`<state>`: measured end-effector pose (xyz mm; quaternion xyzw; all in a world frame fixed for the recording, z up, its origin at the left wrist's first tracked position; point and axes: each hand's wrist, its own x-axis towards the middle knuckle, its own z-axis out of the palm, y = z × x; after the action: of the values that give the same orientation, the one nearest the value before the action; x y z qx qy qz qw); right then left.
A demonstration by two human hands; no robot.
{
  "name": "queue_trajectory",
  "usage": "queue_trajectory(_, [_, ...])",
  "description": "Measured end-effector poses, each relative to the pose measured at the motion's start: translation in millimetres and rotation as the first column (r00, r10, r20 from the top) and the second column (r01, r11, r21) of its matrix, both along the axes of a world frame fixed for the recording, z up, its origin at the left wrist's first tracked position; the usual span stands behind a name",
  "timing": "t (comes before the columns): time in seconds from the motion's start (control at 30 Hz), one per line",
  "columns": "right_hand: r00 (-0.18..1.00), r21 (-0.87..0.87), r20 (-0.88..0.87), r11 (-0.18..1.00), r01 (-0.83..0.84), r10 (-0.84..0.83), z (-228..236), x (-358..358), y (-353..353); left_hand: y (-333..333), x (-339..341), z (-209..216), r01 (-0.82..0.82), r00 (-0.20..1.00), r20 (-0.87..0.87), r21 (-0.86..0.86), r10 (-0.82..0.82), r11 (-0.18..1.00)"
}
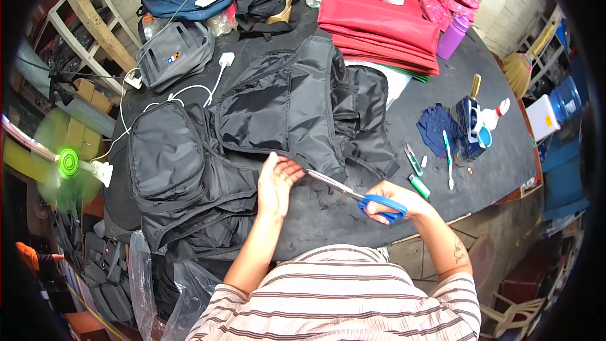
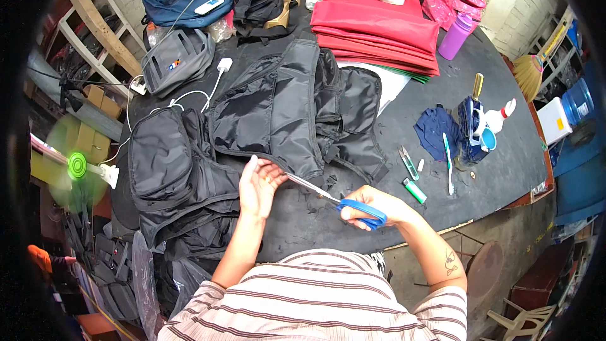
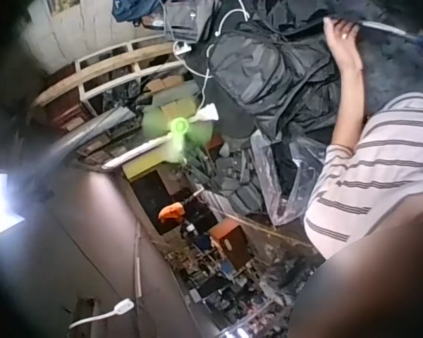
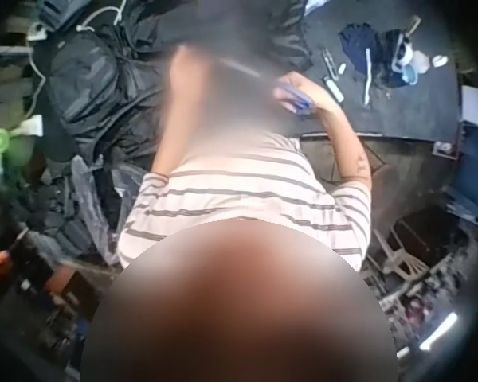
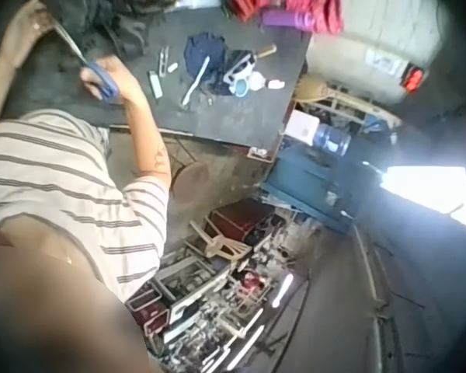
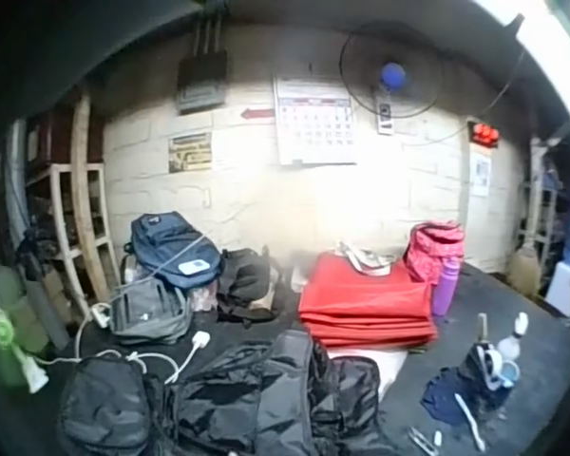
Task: Trim excess material from black fabric components and inspect the pieces for quality.
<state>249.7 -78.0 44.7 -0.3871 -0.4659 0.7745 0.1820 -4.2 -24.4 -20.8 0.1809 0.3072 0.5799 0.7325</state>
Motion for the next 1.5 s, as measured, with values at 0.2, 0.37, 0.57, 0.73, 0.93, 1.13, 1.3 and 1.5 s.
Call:
queue_trajectory(0.2, [1.0,-0.008,-0.028,1.0,0.01,-0.01,-16,-3,-5,29,-8,3,0.078,0.992,-0.101,0.0,-0.078,0.997])
queue_trajectory(0.37, [0.994,0.047,-0.069,0.995,-0.083,0.087,-19,-2,-7,31,-11,5,0.058,0.993,-0.105,0.033,-0.055,0.998])
queue_trajectory(0.57, [0.994,0.032,-0.058,0.996,-0.086,0.088,-19,-3,-2,31,-12,5,0.048,0.995,-0.091,0.046,-0.044,0.998])
queue_trajectory(0.73, [0.997,-0.011,-0.051,0.998,-0.061,0.06,-19,-9,3,30,-13,4,0.047,0.996,-0.08,0.031,-0.044,0.998])
queue_trajectory(0.93, [0.999,-0.018,-0.049,1.0,-0.016,0.015,-20,-14,8,31,-12,4,0.041,0.992,-0.117,0.033,-0.037,0.999])
queue_trajectory(1.13, [0.999,0.006,0.026,1.0,-0.021,0.021,-20,-10,9,34,-9,9,0.002,0.995,-0.102,-0.013,-0.003,1.0])
queue_trajectory(1.3, [0.981,0.04,-0.106,0.986,-0.16,0.163,-10,5,-2,40,-2,11,-0.262,0.875,-0.368,0.183,0.314,0.947])
queue_trajectory(1.5, [0.975,0.092,-0.22,0.994,0.058,-0.037,-27,38,-20,28,-27,82,-0.319,0.508,-0.472,0.675,0.721,0.666])
